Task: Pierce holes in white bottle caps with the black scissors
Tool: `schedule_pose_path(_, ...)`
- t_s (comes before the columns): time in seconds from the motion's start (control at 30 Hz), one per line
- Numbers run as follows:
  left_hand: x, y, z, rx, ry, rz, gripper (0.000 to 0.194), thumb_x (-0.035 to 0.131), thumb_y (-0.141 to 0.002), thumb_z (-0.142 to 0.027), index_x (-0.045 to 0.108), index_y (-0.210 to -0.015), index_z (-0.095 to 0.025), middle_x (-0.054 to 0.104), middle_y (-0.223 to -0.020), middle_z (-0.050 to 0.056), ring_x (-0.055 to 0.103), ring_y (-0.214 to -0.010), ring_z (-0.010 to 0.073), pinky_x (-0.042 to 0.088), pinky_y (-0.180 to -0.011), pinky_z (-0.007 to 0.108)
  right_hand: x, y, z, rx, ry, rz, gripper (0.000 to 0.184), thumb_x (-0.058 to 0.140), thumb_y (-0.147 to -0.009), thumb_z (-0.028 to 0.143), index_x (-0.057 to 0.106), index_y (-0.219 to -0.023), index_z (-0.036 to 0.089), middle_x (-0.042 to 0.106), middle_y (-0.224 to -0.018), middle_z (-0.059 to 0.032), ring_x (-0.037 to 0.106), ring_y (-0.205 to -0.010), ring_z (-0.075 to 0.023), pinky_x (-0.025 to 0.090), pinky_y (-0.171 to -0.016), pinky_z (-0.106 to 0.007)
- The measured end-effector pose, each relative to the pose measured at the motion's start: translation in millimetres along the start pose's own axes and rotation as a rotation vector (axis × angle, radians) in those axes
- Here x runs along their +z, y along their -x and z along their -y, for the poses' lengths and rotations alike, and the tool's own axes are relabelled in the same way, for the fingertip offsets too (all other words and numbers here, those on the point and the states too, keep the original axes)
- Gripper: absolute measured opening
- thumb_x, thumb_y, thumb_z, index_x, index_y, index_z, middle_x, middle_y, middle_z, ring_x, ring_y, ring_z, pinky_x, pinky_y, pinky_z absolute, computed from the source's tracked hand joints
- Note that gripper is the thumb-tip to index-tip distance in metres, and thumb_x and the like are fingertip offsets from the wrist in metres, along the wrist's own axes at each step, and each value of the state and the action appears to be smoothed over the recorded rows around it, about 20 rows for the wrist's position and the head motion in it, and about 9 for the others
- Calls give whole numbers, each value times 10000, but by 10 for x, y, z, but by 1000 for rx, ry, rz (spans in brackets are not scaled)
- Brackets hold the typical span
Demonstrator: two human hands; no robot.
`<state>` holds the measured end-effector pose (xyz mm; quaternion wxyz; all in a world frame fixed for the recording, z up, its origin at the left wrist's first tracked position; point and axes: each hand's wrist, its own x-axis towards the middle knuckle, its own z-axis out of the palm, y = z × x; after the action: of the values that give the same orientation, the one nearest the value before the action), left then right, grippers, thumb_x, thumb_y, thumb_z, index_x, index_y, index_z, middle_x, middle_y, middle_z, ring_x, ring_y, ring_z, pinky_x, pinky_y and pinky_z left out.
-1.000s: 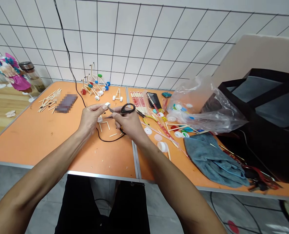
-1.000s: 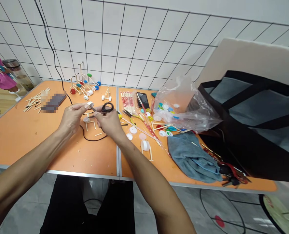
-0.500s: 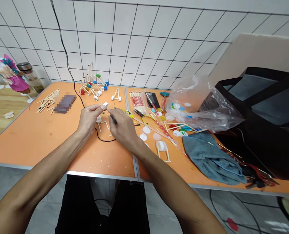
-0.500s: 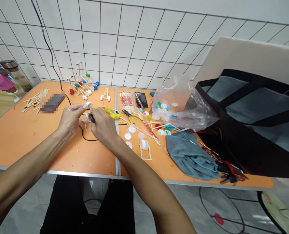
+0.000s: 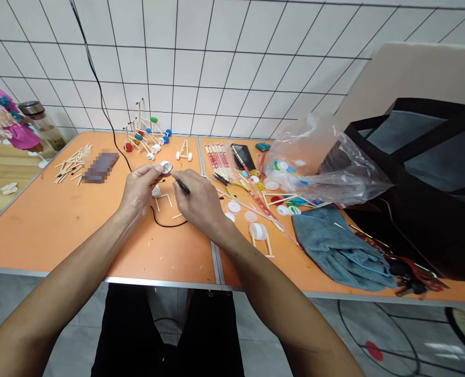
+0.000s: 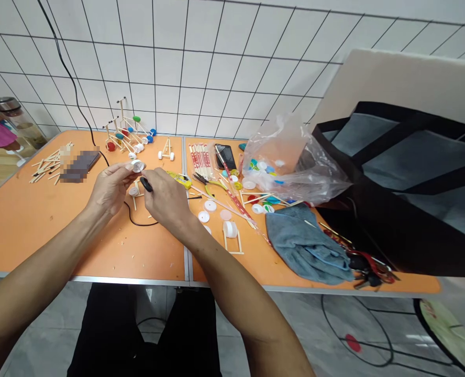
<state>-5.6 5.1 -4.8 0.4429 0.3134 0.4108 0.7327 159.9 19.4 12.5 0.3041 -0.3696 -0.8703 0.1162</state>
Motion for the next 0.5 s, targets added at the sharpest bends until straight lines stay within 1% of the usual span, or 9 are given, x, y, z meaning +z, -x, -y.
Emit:
schedule_pose_path(0.1, -11, -8, 4, -23, 5, -18, 351, 1088, -566, -427, 857, -735, -225, 889, -870, 65, 813, -845, 211, 642, -916, 345, -43, 11, 63, 8, 79, 57, 375, 504, -1086, 150, 787, -1328, 195, 822, -1240, -142, 763, -1118, -300, 547, -836, -371)
schedule_pose_path(0.2, -27, -19, 10, -65, 21, -36, 351, 1100, -602, -415, 841, -740, -224, 894, -892, 64, 827, -869, 215, 657, -920, 339, -65, 9, 113, 11, 122, 106, 405, 502, -1067, 119, 777, -1359, 175, 816, -1274, -155, 764, -1139, -309, 544, -835, -380)
schedule_pose_path(0.37, -36, -22, -17, -159, 77, -37, 205, 1035, -732, -269, 851, -791, -201, 897, -921, 61, 842, -886, 193, 672, -959, 311, -56, -7, 135, 54, 104, 107, 394, 486, -1100, 132, 783, -1355, 170, 819, -1285, -153, 763, -1191, -318, 560, -876, -393)
schedule_pose_path(0.43, -22, -15, -43, -196, 95, -38, 134, 982, -791, -211, 850, -800, -189, 895, -916, 63, 839, -858, 175, 674, -938, 286, -51, -7, 132, 61, 95, 102, 391, 487, -1103, 136, 786, -1353, 170, 822, -1281, -152, 763, -1191, -322, 563, -887, -399)
schedule_pose_path(0.5, 2, -3, -77, -231, 119, -55, 95, 914, -854, -169, 841, -797, -186, 888, -888, 59, 832, -815, 160, 674, -880, 255, -48, -2, 125, 60, 83, 93, 388, 493, -1102, 139, 790, -1349, 174, 827, -1266, -148, 764, -1173, -319, 564, -893, -403)
